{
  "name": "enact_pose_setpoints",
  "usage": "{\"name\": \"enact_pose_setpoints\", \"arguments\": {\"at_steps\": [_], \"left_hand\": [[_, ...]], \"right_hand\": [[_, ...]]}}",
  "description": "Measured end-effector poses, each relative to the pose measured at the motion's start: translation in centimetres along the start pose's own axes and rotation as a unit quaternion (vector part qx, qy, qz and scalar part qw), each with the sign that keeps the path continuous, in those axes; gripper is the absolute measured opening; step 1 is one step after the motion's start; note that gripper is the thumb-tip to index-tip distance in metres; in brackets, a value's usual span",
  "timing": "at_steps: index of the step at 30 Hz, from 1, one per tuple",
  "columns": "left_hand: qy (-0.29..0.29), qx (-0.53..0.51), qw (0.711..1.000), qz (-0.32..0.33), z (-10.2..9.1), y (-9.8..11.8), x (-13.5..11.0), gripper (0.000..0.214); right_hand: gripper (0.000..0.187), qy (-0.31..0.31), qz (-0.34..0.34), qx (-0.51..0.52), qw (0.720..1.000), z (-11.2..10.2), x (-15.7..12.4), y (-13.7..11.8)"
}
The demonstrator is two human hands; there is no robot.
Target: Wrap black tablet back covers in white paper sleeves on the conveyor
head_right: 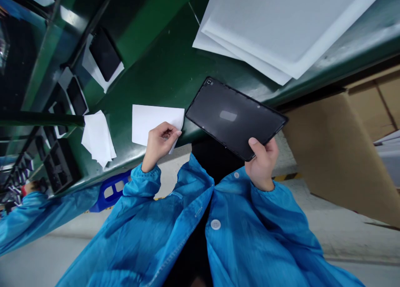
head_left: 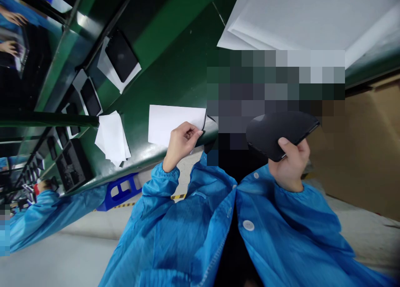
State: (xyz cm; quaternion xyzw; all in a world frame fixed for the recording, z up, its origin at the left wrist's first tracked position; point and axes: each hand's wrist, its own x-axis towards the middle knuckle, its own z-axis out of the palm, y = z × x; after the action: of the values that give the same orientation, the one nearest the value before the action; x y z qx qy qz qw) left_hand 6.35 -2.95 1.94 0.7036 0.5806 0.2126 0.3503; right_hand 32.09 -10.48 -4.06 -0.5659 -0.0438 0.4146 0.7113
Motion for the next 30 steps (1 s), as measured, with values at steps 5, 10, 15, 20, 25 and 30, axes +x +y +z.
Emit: {"name": "enact_pose_setpoints", "arguments": {"at_steps": [5, 10, 15, 20, 25, 30], "left_hand": [[-0.029, -0.005, 1.0, -0.01, -0.5, -0.1, 0.2, 0.022], [-0.041, -0.02, 0.999, -0.023, -0.6, 0.0, 0.2, 0.024], [-0.01, -0.041, 0.999, -0.029, -0.1, 0.0, 0.1, 0.028], [0.063, -0.065, 0.996, -0.019, 0.7, -0.1, 0.3, 0.033], [0.084, -0.081, 0.993, -0.002, 0.9, 0.4, 0.3, 0.035], [0.023, -0.051, 0.998, 0.025, 0.8, 1.5, -0.2, 0.033]], "right_hand": [[0.022, -0.002, 0.009, -0.006, 1.0, 0.0, -0.2, 0.0], [0.021, -0.004, 0.014, -0.008, 1.0, -0.1, -0.3, 0.2], [0.021, -0.023, -0.003, -0.023, 0.999, -0.5, -0.5, 0.6], [0.031, -0.07, -0.016, -0.071, 0.995, -2.4, -0.7, 1.9], [0.038, -0.18, 0.015, -0.142, 0.973, -4.4, -0.7, 3.1], [0.039, -0.249, 0.006, -0.168, 0.954, -3.6, -1.5, 2.8]]}}
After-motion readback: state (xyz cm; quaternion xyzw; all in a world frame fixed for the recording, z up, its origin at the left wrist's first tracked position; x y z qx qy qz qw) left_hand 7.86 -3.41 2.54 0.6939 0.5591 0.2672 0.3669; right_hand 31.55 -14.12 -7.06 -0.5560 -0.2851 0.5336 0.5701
